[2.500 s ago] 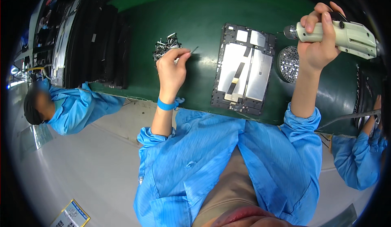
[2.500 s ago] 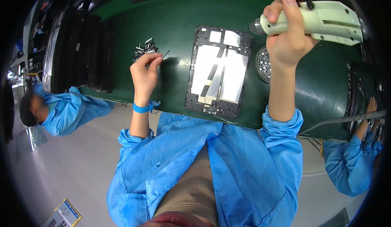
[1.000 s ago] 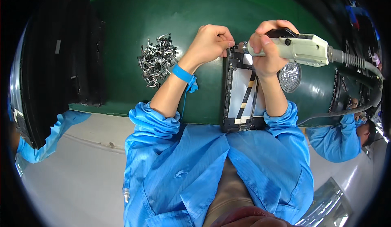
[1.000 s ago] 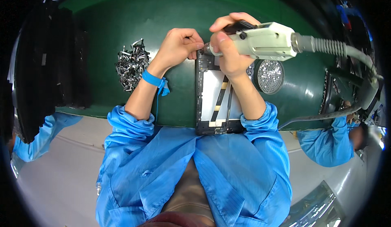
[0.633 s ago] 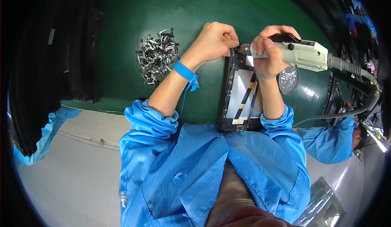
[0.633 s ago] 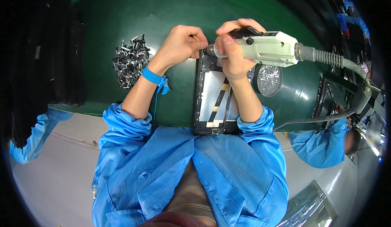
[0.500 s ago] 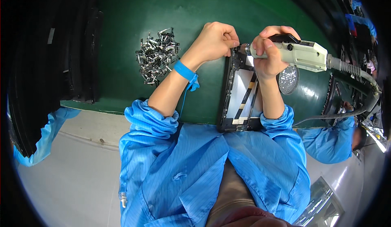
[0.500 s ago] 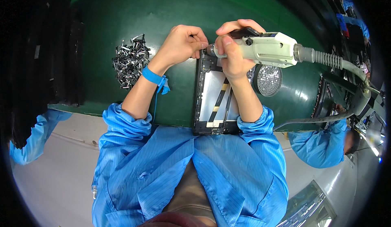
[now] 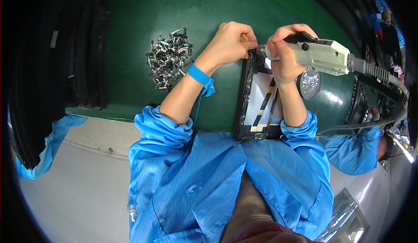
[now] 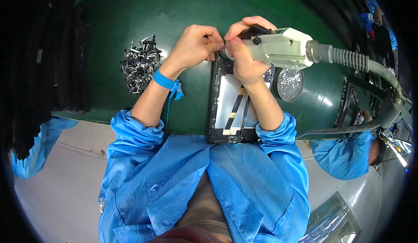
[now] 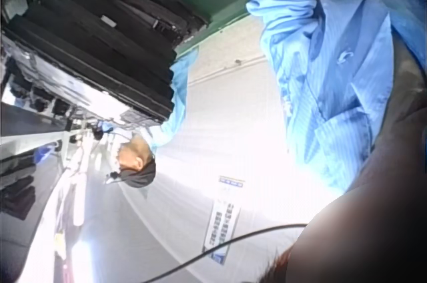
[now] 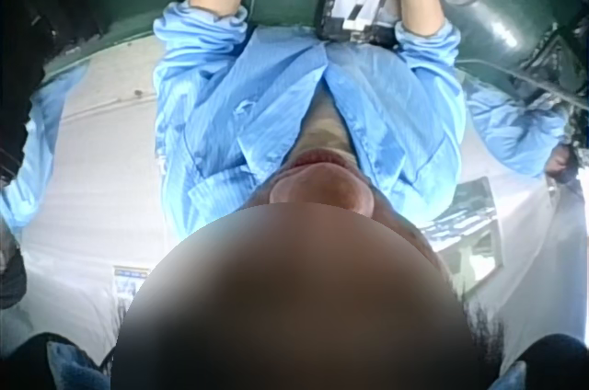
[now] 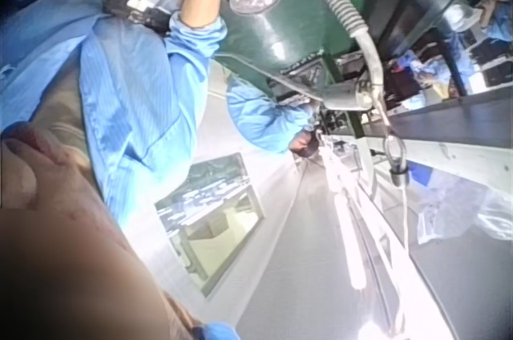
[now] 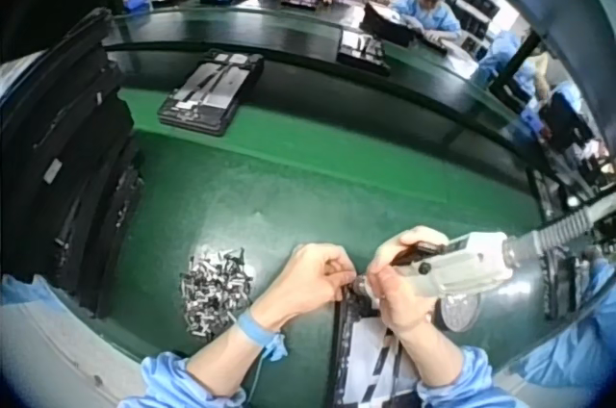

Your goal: Assembling electronic tablet-like devices on a production line using an electric screwdriver.

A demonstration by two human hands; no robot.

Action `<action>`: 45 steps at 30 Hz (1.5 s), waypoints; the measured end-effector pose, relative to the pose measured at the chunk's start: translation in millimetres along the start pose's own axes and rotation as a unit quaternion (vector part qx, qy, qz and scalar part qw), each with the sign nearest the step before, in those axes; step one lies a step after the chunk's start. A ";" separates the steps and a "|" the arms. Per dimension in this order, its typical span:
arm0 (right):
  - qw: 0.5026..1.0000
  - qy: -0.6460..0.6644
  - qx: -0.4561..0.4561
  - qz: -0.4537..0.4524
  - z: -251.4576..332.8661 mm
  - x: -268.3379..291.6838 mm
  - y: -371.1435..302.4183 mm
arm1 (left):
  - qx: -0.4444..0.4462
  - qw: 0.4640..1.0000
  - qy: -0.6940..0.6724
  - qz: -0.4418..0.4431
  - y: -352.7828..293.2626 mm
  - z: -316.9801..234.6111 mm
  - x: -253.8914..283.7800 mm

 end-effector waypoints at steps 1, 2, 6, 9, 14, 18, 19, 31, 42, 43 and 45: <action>1.000 0.000 0.000 -0.002 0.2 0.6 -2.0 | 0.001 1.000 0.001 0.001 -0.2 -0.1 -0.4; 1.000 -0.017 -0.002 0.004 -0.2 0.5 -4.7 | 0.003 1.000 -0.002 -0.001 -0.6 0.4 -0.4; 0.996 -0.087 0.003 0.027 1.2 -4.0 -4.7 | 0.006 1.000 -0.010 -0.008 0.6 1.0 -0.6; 0.993 -0.114 -0.008 0.032 0.6 -8.6 -4.2 | -0.006 1.000 -0.001 -0.006 1.5 -0.2 0.5; 0.992 -0.113 -0.010 0.059 0.9 -16.1 -3.8 | -0.014 1.000 -0.004 -0.014 0.6 0.5 1.4; 0.994 -0.087 0.008 0.059 0.9 -12.9 -7.0 | -0.006 1.000 -0.018 -0.007 -1.0 -0.6 -0.6; 0.995 -0.084 0.014 0.058 2.0 -10.5 -4.1 | -0.009 1.000 -0.012 -0.008 -1.9 -2.1 -0.8; 0.969 0.148 0.145 -0.130 83.2 90.1 51.9 | 0.012 0.999 0.028 -0.040 -13.1 4.8 -5.5; 0.949 0.207 0.140 -0.192 136.0 144.7 38.2 | 0.191 0.934 0.295 -0.061 -146.4 -10.9 -85.5; 0.946 0.177 0.153 -0.225 142.1 151.0 34.5 | 0.152 0.923 0.334 -0.114 -157.1 -12.7 -95.3; 0.948 0.194 0.161 -0.195 142.9 155.5 33.4 | 0.149 0.932 0.310 -0.112 -164.1 -11.0 -101.3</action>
Point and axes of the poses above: each hand's wrist, its own y-axis towards the middle knuckle, its own x-axis out of the back of the hand, z = x × y, the point moved 8 cm from there along y, towards the middle knuckle, and after that the axes turned 8 degrees about z, right-handed, at the moved point
